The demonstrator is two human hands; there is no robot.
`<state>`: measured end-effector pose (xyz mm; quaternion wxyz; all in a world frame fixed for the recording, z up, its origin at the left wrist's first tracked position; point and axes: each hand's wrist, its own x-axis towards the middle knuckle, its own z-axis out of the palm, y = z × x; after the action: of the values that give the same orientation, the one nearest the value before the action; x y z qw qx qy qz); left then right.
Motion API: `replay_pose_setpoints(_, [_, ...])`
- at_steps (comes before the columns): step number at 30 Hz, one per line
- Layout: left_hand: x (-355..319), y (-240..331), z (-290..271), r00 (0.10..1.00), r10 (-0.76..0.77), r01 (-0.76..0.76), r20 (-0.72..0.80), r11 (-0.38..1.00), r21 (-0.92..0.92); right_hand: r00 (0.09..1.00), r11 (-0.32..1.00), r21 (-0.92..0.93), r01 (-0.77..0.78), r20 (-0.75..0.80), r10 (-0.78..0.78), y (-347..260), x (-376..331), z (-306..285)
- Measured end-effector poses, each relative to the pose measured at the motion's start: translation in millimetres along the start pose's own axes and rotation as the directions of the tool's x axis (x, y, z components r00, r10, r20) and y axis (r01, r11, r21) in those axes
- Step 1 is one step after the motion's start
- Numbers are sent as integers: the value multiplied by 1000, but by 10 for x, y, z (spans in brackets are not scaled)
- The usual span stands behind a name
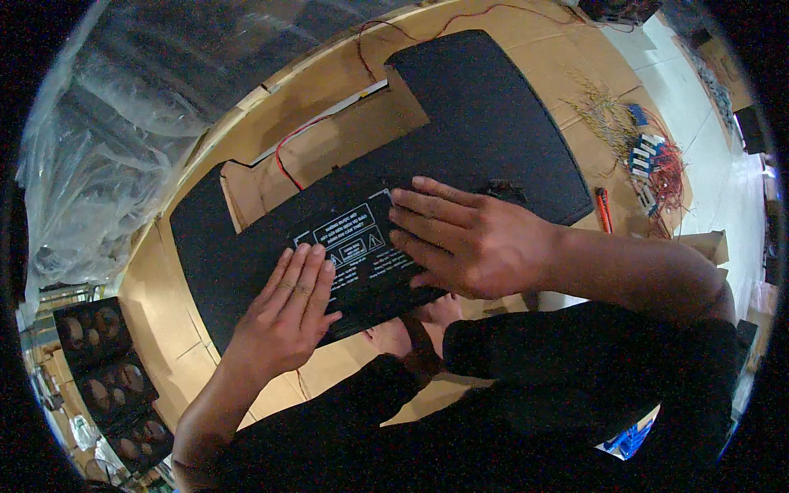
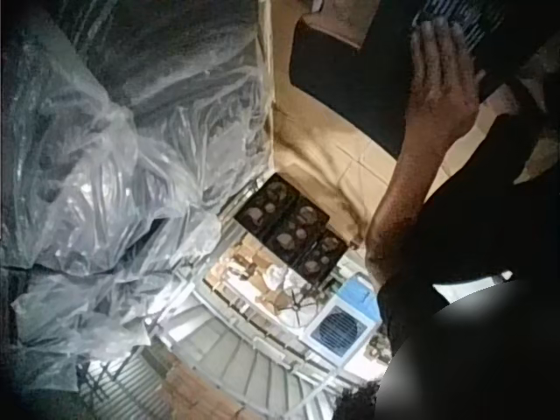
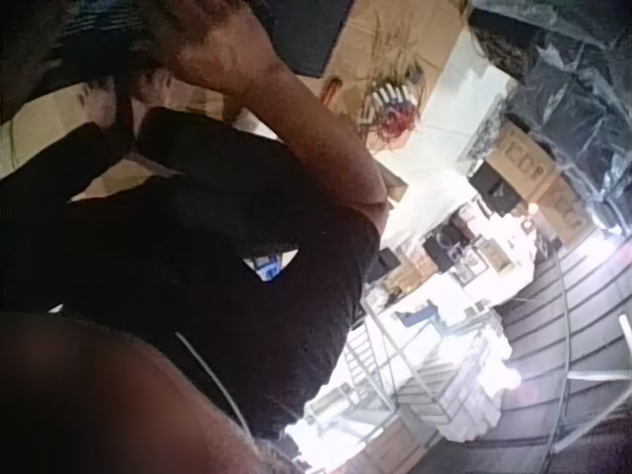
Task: The person cuts white foam pieces with a utility knife and places them inside a black enclosure. Then the person inserts a blue battery pack and a black circuit board into the enclosure, arranging the components inside.
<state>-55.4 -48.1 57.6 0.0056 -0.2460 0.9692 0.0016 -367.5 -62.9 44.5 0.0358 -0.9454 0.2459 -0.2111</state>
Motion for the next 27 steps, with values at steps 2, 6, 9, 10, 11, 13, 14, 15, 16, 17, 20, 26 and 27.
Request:
replay_pose_setpoints(2, [6,-8,-28,1000,6,-6,9,1000,22,999,1000,-3,4,33,-4,-10,33,-18])
replay_pose_setpoints(6, [-17,-2,-15,1000,-8,8,4,1000,11,997,998,54,-19,81,14,-13,48,-51])
replay_pose_setpoints(9, [-24,-12,-36,1000,-17,17,0,1000,-19,994,995,87,-45,104,36,-27,61,-81])
replay_pose_setpoints(10, [-26,-7,-27,1000,-19,19,4,999,-37,992,994,95,-53,116,42,-33,58,-83])
replay_pose_setpoints(11, [-27,-12,-24,1000,-20,20,4,999,-41,991,997,65,-37,132,28,-37,68,-87])
replay_pose_setpoints(13, [-23,-28,-27,1000,-19,19,2,999,-50,986,1000,3,-3,167,3,-48,98,-104])
replay_pose_setpoints(14, [-25,-28,-28,1000,-18,18,2,999,-43,986,1000,-1,2,165,-2,-51,97,-106])
replay_pose_setpoints(15, [-29,-27,-28,1000,-17,17,3,999,-36,987,1000,-6,7,162,-6,-53,89,-96])
replay_pose_setpoints(16, [-16,-26,-25,1000,-16,16,-4,999,-30,987,1000,-16,14,162,-11,-49,79,-104])
replay_pose_setpoints(17, [-5,-25,-20,1000,-28,27,-12,999,-44,986,999,-33,21,167,-15,-49,73,-98])
replay_pose_setpoints(20, [34,-87,-81,998,-64,61,-10,983,-172,983,997,-74,28,180,-14,-58,79,-93])
replay_pose_setpoints(26, [443,-507,-241,935,-344,344,86,824,-450,981,999,-29,-32,193,37,-63,112,-98])
replay_pose_setpoints(27, [538,-536,-214,906,-416,406,72,809,-425,979,999,7,-53,195,51,-27,135,-105])
